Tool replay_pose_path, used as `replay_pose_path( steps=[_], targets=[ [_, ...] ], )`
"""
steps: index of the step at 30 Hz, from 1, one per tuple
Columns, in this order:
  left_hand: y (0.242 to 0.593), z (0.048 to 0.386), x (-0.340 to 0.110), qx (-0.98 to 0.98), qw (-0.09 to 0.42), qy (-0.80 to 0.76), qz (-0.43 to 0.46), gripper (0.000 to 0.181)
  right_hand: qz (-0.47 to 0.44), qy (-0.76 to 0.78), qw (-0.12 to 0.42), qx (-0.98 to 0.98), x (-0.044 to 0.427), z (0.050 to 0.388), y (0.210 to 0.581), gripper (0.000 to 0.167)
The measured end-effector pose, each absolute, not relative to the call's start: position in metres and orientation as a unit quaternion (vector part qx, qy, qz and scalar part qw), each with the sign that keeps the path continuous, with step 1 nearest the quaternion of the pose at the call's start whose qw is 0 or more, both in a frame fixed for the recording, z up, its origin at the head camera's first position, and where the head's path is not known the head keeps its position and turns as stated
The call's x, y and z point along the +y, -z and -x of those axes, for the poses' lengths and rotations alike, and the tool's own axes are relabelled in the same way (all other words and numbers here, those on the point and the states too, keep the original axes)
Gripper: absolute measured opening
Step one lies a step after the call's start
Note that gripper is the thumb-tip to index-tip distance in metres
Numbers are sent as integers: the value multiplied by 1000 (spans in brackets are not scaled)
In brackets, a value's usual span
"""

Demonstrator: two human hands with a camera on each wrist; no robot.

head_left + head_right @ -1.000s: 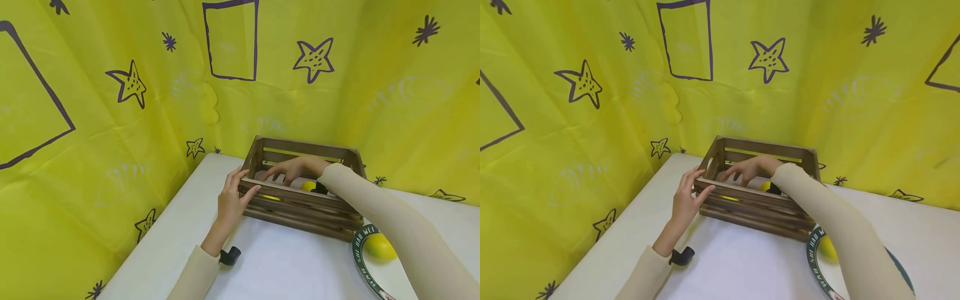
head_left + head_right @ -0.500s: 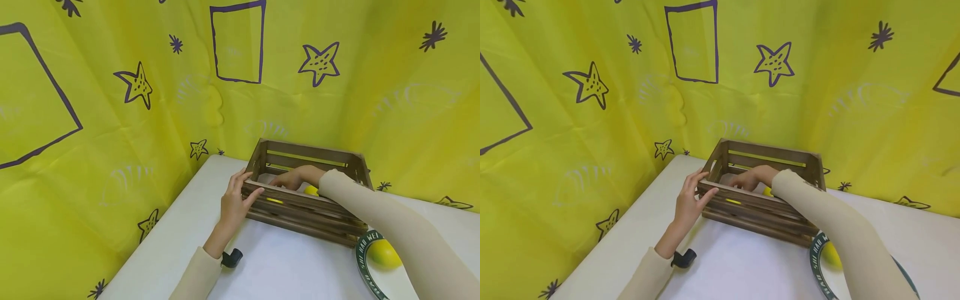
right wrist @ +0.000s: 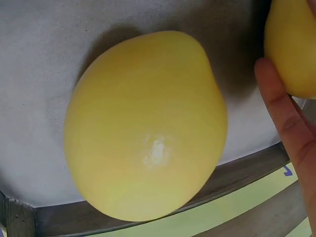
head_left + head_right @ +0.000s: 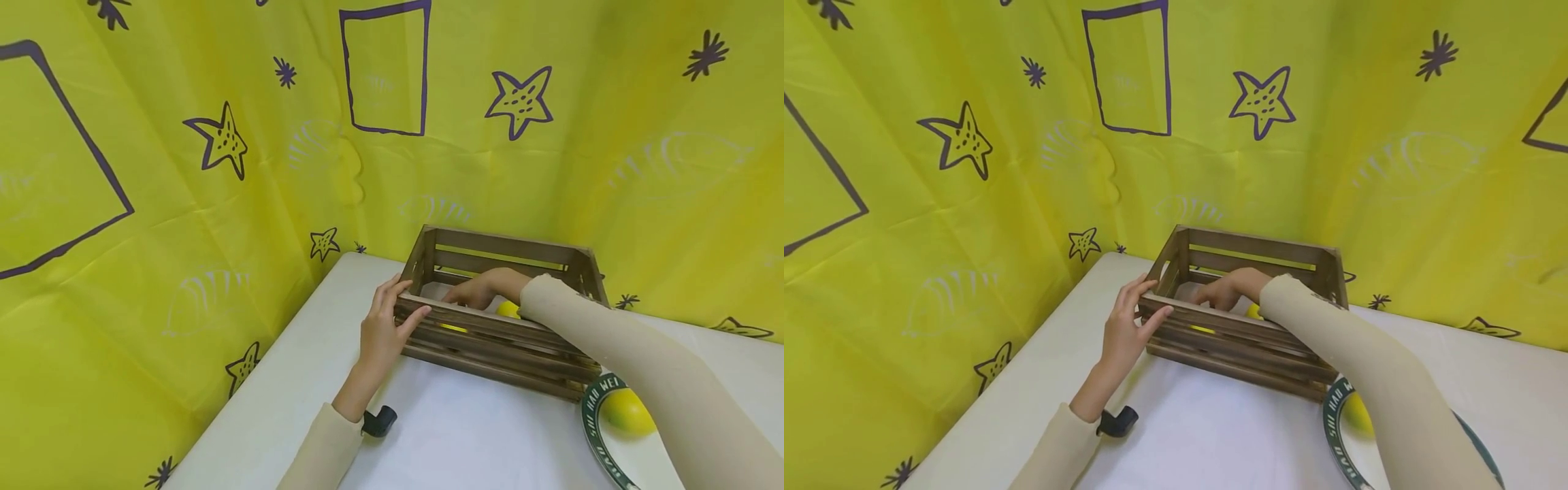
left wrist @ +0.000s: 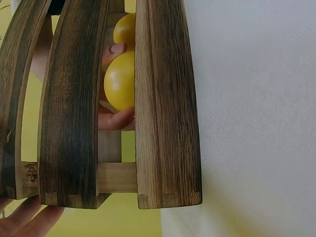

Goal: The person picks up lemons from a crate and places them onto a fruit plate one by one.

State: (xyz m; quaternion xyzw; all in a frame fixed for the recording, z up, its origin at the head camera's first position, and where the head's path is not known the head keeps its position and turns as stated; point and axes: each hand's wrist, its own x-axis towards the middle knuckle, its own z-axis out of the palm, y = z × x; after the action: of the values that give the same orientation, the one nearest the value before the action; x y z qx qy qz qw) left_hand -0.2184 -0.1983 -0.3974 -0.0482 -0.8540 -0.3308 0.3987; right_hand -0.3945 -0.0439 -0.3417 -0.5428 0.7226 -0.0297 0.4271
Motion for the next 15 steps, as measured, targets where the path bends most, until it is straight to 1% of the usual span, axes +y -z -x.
replay_pose_path(
  steps=[4, 11, 15],
  targets=[
    [398, 219, -198, -856, 393, 333, 50, 52, 530, 17, 430, 731, -40, 395, 343, 38],
    [398, 219, -197, -856, 387, 338, 49, 52, 518, 40, 442, 731, -37, 399, 340, 50],
    [397, 217, -197, -856, 391, 334, 44, 51, 520, 75, 442, 727, -37, 401, 340, 48]
  ],
)
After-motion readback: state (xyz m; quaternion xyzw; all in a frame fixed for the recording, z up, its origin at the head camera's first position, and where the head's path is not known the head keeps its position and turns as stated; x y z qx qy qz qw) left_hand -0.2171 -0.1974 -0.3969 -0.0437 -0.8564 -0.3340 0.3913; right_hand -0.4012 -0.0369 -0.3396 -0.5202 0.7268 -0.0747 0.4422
